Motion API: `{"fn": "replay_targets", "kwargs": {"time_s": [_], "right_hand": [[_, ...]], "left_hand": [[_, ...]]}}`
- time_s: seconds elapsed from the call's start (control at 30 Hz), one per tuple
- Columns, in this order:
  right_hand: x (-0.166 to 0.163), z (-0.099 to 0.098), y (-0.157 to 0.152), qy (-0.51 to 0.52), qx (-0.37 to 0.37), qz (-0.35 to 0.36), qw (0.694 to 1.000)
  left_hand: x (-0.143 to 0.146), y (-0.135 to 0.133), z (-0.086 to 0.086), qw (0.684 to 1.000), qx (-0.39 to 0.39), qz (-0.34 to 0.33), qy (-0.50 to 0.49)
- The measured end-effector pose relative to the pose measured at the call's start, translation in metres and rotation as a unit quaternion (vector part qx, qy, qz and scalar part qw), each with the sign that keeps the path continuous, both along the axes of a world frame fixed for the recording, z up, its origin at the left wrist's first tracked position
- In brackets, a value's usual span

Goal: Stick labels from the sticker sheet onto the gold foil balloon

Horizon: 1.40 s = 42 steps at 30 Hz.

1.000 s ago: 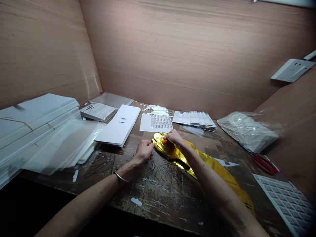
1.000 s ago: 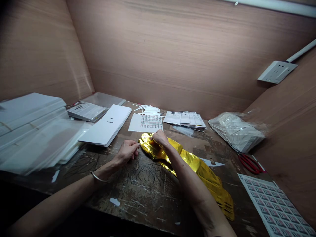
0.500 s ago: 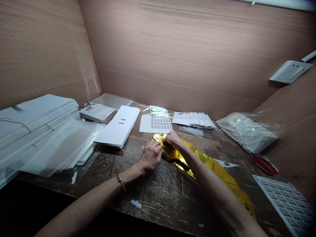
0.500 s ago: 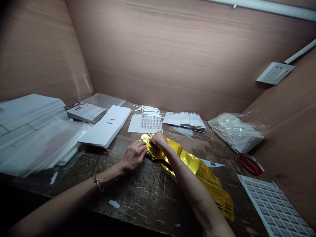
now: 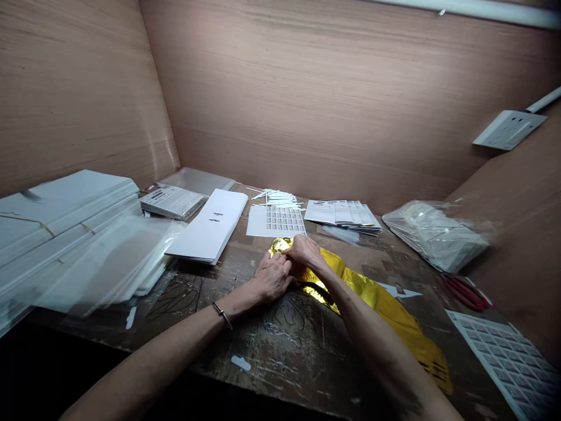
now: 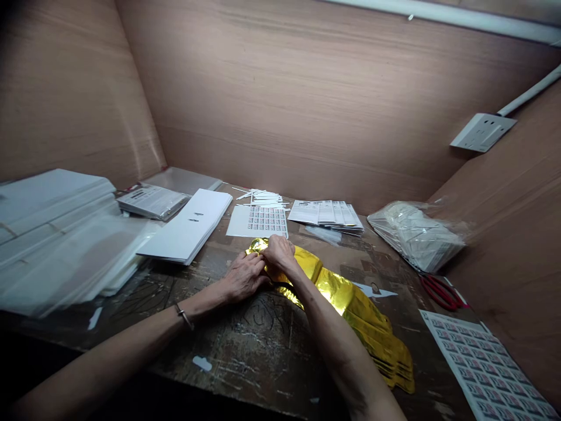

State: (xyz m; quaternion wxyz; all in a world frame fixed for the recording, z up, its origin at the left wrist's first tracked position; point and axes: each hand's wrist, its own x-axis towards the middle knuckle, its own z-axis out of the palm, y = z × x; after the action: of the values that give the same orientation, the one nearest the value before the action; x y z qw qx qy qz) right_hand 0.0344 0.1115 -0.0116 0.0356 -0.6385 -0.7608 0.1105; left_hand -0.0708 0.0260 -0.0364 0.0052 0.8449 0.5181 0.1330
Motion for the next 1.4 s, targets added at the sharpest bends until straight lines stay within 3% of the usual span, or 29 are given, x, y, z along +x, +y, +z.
{"fn": "replay_targets", "kwargs": {"time_s": [0.17,0.3,0.4,0.5,0.77,1.03,1.23,1.4], "right_hand": [[0.008,-0.001,0.01,0.004,-0.039,-0.021,0.999],[0.014,-0.005,0.012,0.02,-0.045,-0.013,0.999],[0.016,-0.01,0.008,0.032,-0.017,-0.012,0.999],[0.018,-0.015,0.007,0.041,-0.002,-0.019,0.999],[0.025,-0.012,-0.001,0.08,0.003,0.013,0.997],[0.013,0.008,-0.045,0.024,0.16,0.112,0.98],[0.006,0.014,-0.051,0.018,0.195,0.062,0.979],[0.019,0.016,-0.042,0.135,0.174,-0.015,0.975]], "left_hand": [[-0.002,0.005,0.004,0.999,-0.013,0.02,-0.026],[-0.014,0.03,0.012,0.97,-0.011,0.216,-0.112],[-0.021,0.056,0.018,0.942,-0.124,0.29,-0.113],[-0.023,0.073,0.02,0.931,-0.199,0.289,-0.102],[-0.017,0.08,0.029,0.951,-0.166,0.251,-0.066],[-0.008,0.076,0.064,0.961,-0.16,0.201,-0.1],[-0.001,0.074,0.073,0.92,-0.199,0.22,-0.256],[-0.002,0.072,0.068,0.899,-0.208,0.21,-0.322]]}}
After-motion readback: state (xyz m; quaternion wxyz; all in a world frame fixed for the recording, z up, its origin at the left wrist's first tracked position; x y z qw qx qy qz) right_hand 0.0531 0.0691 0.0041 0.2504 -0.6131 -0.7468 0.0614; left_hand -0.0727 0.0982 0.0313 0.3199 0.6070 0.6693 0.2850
